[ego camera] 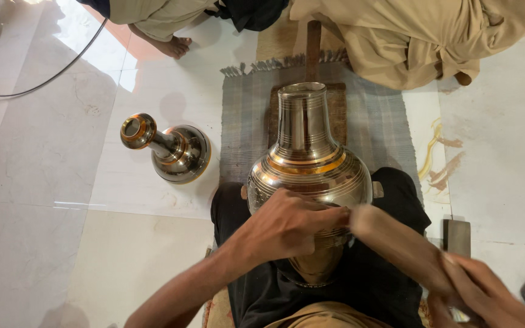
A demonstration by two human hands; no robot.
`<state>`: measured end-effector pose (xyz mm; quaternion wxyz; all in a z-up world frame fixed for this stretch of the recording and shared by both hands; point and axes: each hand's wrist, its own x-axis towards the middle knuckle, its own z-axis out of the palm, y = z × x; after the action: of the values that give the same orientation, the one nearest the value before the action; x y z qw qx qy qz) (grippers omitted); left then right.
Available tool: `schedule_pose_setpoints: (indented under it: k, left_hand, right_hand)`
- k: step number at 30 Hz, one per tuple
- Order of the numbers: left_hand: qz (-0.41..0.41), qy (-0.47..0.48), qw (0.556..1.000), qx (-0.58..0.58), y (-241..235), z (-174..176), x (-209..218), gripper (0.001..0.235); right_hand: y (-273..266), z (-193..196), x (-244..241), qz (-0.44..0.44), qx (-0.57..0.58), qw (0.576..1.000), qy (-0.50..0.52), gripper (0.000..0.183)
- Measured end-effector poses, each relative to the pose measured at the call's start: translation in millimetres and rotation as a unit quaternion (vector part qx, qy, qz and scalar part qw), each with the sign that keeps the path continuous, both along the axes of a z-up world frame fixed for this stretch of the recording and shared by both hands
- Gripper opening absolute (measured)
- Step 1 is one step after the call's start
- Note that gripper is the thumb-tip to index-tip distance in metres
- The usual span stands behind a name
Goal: The person sits on the floor and uses a wooden mallet to repeatedly strike a metal chisel held against a large silver-colored metal vessel. The person rotates the vessel slightly to work on different sections of the body while maintaining the hammering rhythm.
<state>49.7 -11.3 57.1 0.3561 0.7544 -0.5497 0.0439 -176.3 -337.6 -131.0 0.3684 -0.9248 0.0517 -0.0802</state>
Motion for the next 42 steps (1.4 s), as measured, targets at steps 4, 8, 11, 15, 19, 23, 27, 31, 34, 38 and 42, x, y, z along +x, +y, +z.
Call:
schedule_pose_setpoints:
  k: [4, 8, 11, 15, 19, 23, 27, 31, 34, 38, 42]
  left_hand:
    - [-0.066, 0.084, 0.971, 0.213, -4, 0, 10, 0.069]
    - [-0.111, 0.059, 0.967, 0.223, -11, 1, 21, 0.066]
    - [-0.109, 0.068, 0.975, 0.18, -10, 3, 28, 0.07]
    - [-0.147, 0.057, 0.959, 0.235, -23, 5, 37, 0.07]
    - [-0.225, 0.08, 0.961, 0.143, -25, 6, 47, 0.065]
    - [-0.239, 0.086, 0.954, 0.161, -27, 6, 49, 0.056]
    - [-0.236, 0.074, 0.959, 0.141, -28, 8, 44, 0.057]
    - [-0.131, 0.07, 0.948, 0.282, -19, 14, 35, 0.069]
    - [-0.066, 0.053, 0.963, 0.256, -10, 12, 23, 0.075]
    - [0.002, 0.106, 0.987, 0.123, 5, 3, 8, 0.074]
    - [0.037, 0.097, 0.994, 0.043, 11, -2, -3, 0.071]
  right_hand:
    - [-21, -118, -29, 0.084, -0.022, 0.995, -0.044, 0.042]
    - [-5, -164, -57, 0.097, 0.02, 0.992, -0.08, 0.046]
    - [12, -169, -64, 0.083, 0.111, 0.99, -0.037, 0.06]
    - [29, -164, -57, 0.023, 0.148, 0.988, 0.046, 0.058]
    - [39, -158, -56, -0.031, 0.12, 0.99, 0.066, 0.057]
    - [46, -164, -54, -0.103, 0.081, 0.99, 0.048, 0.056]
    - [43, -160, -62, -0.139, 0.065, 0.987, 0.048, 0.055]
    - [38, -129, -56, -0.157, 0.051, 0.985, 0.053, 0.054]
    - [36, -77, -40, -0.151, 0.039, 0.987, 0.032, 0.053]
    - [48, 14, -6, -0.115, 0.029, 0.992, -0.036, 0.052]
    - [64, 90, 31, -0.076, 0.008, 0.993, -0.095, 0.052]
